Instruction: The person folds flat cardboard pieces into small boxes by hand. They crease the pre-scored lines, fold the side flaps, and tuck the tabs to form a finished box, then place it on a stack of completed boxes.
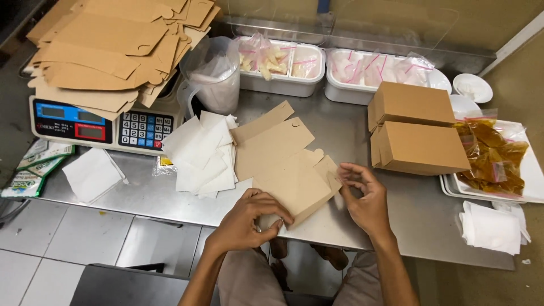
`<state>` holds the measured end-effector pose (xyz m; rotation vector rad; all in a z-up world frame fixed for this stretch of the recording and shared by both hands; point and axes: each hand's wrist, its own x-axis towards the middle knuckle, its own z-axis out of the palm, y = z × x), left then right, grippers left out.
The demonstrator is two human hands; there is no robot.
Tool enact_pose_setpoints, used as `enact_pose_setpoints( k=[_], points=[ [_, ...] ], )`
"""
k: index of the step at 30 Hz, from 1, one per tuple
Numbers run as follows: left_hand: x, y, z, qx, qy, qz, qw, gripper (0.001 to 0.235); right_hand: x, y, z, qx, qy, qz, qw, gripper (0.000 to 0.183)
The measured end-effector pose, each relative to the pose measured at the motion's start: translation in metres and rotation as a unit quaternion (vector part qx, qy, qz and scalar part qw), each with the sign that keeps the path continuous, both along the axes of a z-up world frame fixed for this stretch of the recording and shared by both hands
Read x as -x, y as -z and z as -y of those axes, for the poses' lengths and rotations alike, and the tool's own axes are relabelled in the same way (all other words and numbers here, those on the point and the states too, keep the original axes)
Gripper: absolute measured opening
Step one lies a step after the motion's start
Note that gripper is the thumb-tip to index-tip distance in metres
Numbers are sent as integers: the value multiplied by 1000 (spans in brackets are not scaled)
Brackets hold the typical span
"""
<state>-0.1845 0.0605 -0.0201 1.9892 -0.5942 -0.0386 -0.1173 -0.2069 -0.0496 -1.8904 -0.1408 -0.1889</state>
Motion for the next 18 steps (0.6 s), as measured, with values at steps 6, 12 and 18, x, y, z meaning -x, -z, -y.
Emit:
enact_pose_setpoints(
  k=[6,12,18],
  points=[
    [-3,-4,3,-15,9,-11,1000,14,-11,7,5,-9,-102,-6,995,41],
    [-31,-8,24,15,15,-8,1000,13,-28,-47,-5,178,-127,232,948,51],
    [-79,9,50,140,-49,-19,989,19,-45,-26,-2,288,-224,333,869,37]
  ],
)
